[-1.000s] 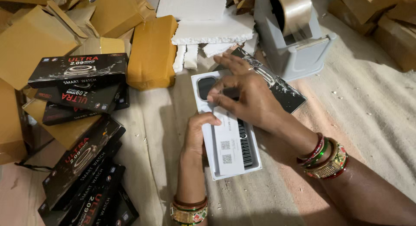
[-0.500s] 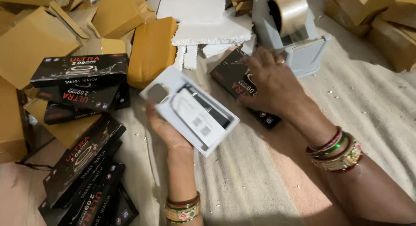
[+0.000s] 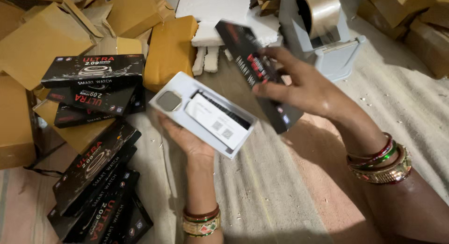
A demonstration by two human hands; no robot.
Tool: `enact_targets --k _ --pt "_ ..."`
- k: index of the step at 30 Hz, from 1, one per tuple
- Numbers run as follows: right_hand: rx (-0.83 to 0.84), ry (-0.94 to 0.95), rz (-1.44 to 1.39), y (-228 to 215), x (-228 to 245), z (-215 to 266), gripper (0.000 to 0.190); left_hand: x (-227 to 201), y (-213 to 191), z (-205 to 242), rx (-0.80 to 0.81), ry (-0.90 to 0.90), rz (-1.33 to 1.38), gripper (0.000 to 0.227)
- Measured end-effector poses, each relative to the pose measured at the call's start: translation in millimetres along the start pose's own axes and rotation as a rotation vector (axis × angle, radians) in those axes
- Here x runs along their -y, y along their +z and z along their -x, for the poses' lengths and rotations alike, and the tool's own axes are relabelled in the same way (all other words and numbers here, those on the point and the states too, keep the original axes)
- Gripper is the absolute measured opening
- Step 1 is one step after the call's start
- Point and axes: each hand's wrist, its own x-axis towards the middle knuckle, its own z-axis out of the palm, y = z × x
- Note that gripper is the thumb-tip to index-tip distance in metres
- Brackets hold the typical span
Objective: The person unpacks smartwatch boxes, places the watches and accessories into cardboard shipping boxes, and seals them with tape. The process is repeated for multiple units.
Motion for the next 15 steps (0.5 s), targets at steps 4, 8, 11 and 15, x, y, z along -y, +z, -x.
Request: enact_targets --k 4,8,11,15 --pt "0.104 -0.165 0.013 28.6 5.7 4.9 0.091 13.5 6.2 -0.2 -0.071 -0.025 -0.021 0.078" --pt "0.084 -0.32 0.09 55.7 6.0 14.2 0.091 26.1 17.5 7.4 -0.053 -0.125 -0.001 0.077" --pt "0.039 -0.373 0.199 64.5 8.4 15.5 0.09 28.5 23.5 12.7 -0.056 -0.128 0.014 0.075" --pt "0.085 -0.253 0.215 64.7 14.1 14.7 0.089 30.1 28.2 13.4 -0.095 -0.101 0.0 0.072"
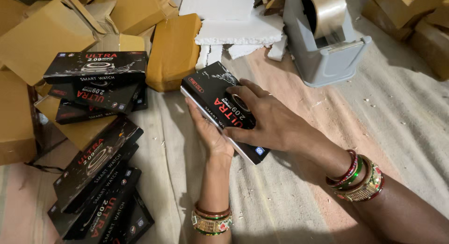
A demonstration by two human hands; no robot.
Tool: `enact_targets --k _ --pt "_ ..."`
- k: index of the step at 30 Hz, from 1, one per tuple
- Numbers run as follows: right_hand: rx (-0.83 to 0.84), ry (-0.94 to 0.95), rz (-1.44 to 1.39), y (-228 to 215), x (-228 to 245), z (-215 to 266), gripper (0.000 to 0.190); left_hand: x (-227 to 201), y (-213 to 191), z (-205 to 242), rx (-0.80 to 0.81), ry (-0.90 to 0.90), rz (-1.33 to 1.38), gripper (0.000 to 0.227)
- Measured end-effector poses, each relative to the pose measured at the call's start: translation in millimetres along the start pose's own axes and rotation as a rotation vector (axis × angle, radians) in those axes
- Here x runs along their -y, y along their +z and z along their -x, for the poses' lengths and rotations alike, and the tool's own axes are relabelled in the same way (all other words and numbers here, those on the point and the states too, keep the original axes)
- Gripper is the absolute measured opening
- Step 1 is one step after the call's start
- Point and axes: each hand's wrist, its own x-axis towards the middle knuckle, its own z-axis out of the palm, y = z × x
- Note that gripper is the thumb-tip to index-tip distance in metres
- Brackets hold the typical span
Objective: The person unpacks smartwatch boxes, places the watches and accessories into cardboard shipping boxes, and seals them with tape. The process is repeated for multiple units.
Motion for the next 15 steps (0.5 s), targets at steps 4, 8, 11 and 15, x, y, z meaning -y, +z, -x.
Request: enact_targets --k 4,8,11,15 --pt "-0.034 -0.073 0.011 -0.5 4.1 1.6 0.09 0.5 -1.3 -0.6 -0.056 -0.05 -0.033 0.073" --pt "0.007 -0.054 0.091 1.5 2.2 1.3 0.094 2.1 -3.6 -2.2 -0.046 -0.085 -0.085 0.079" --pt "0.017 -0.02 0.153 2.7 -0.9 0.4 0.097 4.2 -5.1 -2.8 -0.028 -0.147 -0.072 0.079" --pt "0.053 0.006 0.207 1.6 -4.7 -0.1 0.098 6.4 -5.4 -2.7 0.071 -0.32 -0.098 0.045"
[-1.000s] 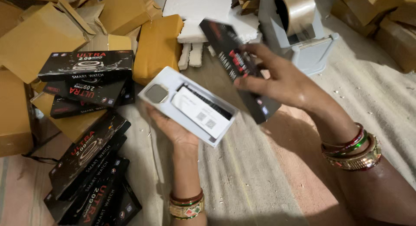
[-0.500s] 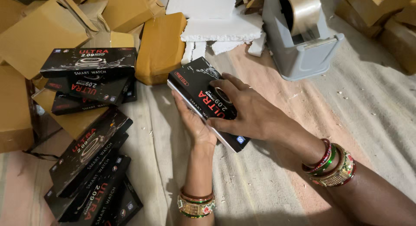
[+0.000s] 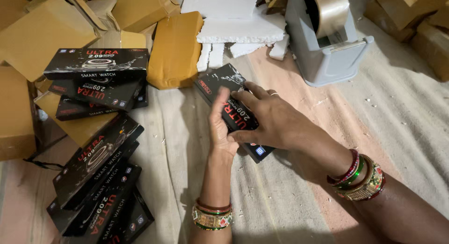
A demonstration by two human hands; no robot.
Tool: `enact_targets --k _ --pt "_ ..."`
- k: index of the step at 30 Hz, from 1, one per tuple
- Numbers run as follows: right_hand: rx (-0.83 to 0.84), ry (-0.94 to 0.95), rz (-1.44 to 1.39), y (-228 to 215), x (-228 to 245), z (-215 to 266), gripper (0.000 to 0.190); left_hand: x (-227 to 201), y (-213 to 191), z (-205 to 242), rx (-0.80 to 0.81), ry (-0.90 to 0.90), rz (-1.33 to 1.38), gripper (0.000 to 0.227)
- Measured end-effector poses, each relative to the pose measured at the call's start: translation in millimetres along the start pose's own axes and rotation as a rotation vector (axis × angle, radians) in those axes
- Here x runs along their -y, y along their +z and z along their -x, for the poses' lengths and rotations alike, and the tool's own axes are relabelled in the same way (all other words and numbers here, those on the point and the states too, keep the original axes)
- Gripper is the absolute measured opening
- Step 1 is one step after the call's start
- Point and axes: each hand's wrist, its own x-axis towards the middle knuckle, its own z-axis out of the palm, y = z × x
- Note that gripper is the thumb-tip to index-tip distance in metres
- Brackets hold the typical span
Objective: The person unpacks smartwatch boxes, places the watches and accessories into cardboard shipping boxes, and seals them with tape. The process is repeated for multiple units.
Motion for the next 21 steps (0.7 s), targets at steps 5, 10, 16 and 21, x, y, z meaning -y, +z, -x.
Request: enact_targets --k 5,10,16,21 --pt "0.019 0.296 -0.239 -10.1 -6.3 -9.1 0.079 -4.1 9.3 3.2 -0.136 0.041 -0.205 0.043" --pt "-0.052 0.317 -0.473 -24.3 -23.0 -14.7 0.075 -4.7 20.7 9.7 -0.174 0.133 -0.369 0.046" --pt "-0.067 0.261 -0.598 -23.6 -41.3 -11.4 0.075 1.2 20.5 5.1 -0.175 0.364 -0.586 0.054" --pt "-0.068 0.182 -0.462 -20.2 -60.3 -15.2 0.068 -15.7 35.4 -28.2 -0.424 1.316 -1.484 0.063"
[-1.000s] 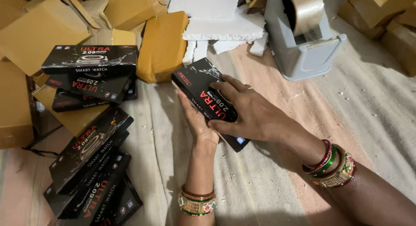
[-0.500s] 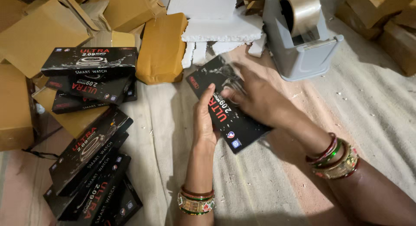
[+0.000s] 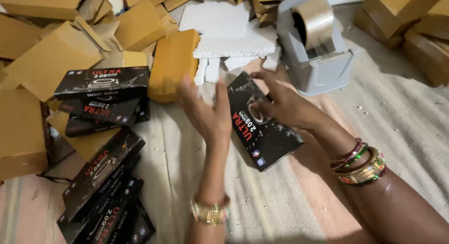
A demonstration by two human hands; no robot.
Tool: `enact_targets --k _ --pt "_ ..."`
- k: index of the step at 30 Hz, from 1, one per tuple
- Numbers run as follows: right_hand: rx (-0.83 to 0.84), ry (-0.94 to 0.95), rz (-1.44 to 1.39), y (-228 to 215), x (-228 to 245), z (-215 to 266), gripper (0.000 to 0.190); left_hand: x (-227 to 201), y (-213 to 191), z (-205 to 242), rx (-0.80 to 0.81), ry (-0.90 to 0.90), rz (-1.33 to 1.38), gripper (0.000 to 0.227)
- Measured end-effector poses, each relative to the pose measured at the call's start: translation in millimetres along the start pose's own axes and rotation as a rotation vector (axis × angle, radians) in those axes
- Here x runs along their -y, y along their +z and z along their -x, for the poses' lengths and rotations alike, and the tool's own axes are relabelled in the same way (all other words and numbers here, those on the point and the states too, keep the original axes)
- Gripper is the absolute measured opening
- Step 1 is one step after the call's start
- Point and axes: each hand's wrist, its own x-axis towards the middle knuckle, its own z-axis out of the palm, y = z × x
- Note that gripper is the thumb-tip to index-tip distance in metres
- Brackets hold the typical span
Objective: The person unpacks smartwatch boxes, places the watches and accessories into cardboard shipping boxes, and seals them with tape. The process is repeated for multiple units.
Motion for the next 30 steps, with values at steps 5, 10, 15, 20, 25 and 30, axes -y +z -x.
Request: enact_targets --k 5,10,15,20,25,30 --pt "0.064 0.064 0.057 6.2 -15.5 -9.8 0.069 15.2 123.2 -90.0 0.4 -0.595 0.841 0.072" --pt "0.107 0.188 0.025 6.8 -14.8 -9.3 0.066 42.2 262.4 -153.1 0.479 -1.039 0.885 0.077" --pt "0.121 0.188 0.097 1.4 -5.2 -5.2 0.071 55.9 328.6 -180.1 0.267 -1.165 0.821 0.067" --pt "0.057 -0.043 0.015 -13.6 0.4 4.6 0.074 44.4 292.4 -182.6 0.153 -0.995 0.778 0.052" --pt "0.351 -0.041 -0.222 -54.6 2.5 14.5 0.068 52.2 128.2 -166.9 0.411 -0.762 0.912 0.041" --pt "0.446 -0.505 -0.382 -98.4 9.4 43.0 0.058 77.9 -42.1 -117.5 0.503 -0.756 1.045 0.026"
